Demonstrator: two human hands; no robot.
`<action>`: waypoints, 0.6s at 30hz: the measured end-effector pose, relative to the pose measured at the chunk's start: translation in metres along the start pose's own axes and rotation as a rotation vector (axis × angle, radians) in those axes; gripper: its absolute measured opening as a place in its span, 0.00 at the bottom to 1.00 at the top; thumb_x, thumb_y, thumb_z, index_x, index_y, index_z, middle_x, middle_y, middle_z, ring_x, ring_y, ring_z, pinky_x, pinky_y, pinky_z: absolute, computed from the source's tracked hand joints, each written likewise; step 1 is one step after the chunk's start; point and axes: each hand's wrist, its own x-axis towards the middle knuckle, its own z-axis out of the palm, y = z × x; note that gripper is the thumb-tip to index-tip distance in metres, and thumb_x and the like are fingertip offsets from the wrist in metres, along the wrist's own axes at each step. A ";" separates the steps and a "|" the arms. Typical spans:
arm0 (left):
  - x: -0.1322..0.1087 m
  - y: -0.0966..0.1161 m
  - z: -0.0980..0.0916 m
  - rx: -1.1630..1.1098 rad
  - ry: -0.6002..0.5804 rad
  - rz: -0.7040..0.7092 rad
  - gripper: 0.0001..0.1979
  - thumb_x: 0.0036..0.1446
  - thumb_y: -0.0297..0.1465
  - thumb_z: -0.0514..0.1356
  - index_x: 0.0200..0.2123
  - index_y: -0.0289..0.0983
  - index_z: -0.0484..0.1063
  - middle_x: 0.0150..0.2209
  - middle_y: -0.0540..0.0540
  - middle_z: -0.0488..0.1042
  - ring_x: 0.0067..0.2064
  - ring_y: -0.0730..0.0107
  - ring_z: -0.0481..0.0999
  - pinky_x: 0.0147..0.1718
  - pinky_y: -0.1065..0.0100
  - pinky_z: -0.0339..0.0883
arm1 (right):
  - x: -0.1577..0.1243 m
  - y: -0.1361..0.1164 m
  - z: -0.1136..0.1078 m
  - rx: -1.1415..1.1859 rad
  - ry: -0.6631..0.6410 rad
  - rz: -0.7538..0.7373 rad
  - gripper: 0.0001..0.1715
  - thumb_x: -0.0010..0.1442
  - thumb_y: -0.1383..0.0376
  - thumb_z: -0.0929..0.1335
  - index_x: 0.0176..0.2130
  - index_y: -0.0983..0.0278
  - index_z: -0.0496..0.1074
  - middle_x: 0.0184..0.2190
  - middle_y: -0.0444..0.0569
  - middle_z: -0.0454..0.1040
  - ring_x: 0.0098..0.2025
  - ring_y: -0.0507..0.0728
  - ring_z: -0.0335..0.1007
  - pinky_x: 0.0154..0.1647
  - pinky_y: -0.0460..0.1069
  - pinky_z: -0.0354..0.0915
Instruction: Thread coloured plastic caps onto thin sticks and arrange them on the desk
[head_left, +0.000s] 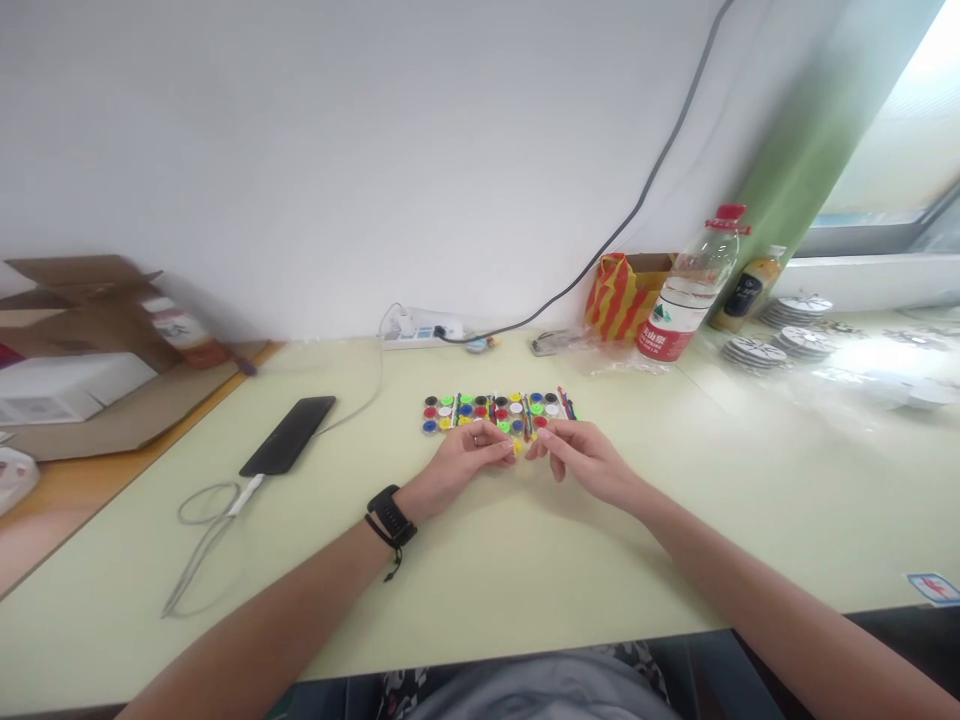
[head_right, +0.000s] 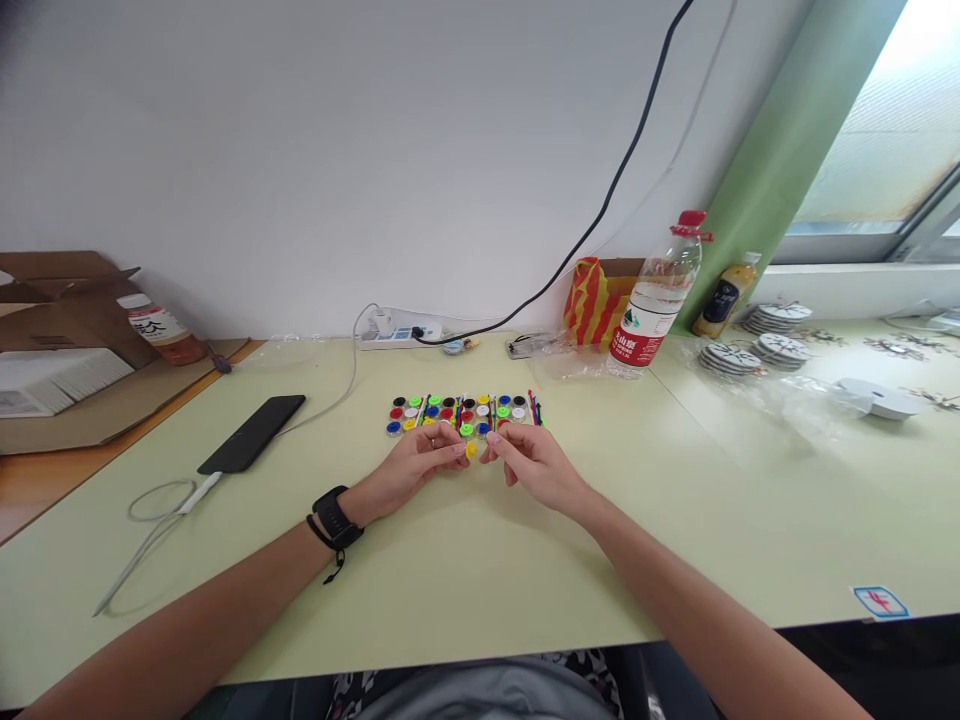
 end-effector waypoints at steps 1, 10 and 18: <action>0.000 0.000 0.000 -0.001 -0.001 -0.002 0.13 0.55 0.37 0.71 0.35 0.34 0.75 0.35 0.46 0.78 0.38 0.68 0.79 0.44 0.64 0.72 | 0.000 -0.001 0.000 0.003 -0.006 0.000 0.27 0.70 0.47 0.62 0.32 0.63 0.75 0.21 0.44 0.69 0.24 0.53 0.67 0.29 0.48 0.66; -0.002 0.004 0.004 0.026 -0.032 -0.010 0.15 0.53 0.39 0.73 0.35 0.34 0.76 0.35 0.45 0.79 0.38 0.67 0.79 0.43 0.62 0.73 | 0.001 0.009 0.005 -0.187 -0.028 -0.054 0.18 0.65 0.49 0.68 0.36 0.61 0.71 0.27 0.43 0.69 0.23 0.51 0.59 0.23 0.47 0.58; -0.004 0.002 0.006 0.145 -0.098 0.010 0.17 0.60 0.44 0.67 0.42 0.35 0.77 0.40 0.41 0.81 0.39 0.64 0.81 0.42 0.63 0.74 | 0.001 0.014 0.006 -0.270 -0.056 -0.109 0.20 0.70 0.52 0.62 0.30 0.60 0.62 0.25 0.42 0.64 0.26 0.52 0.57 0.27 0.47 0.56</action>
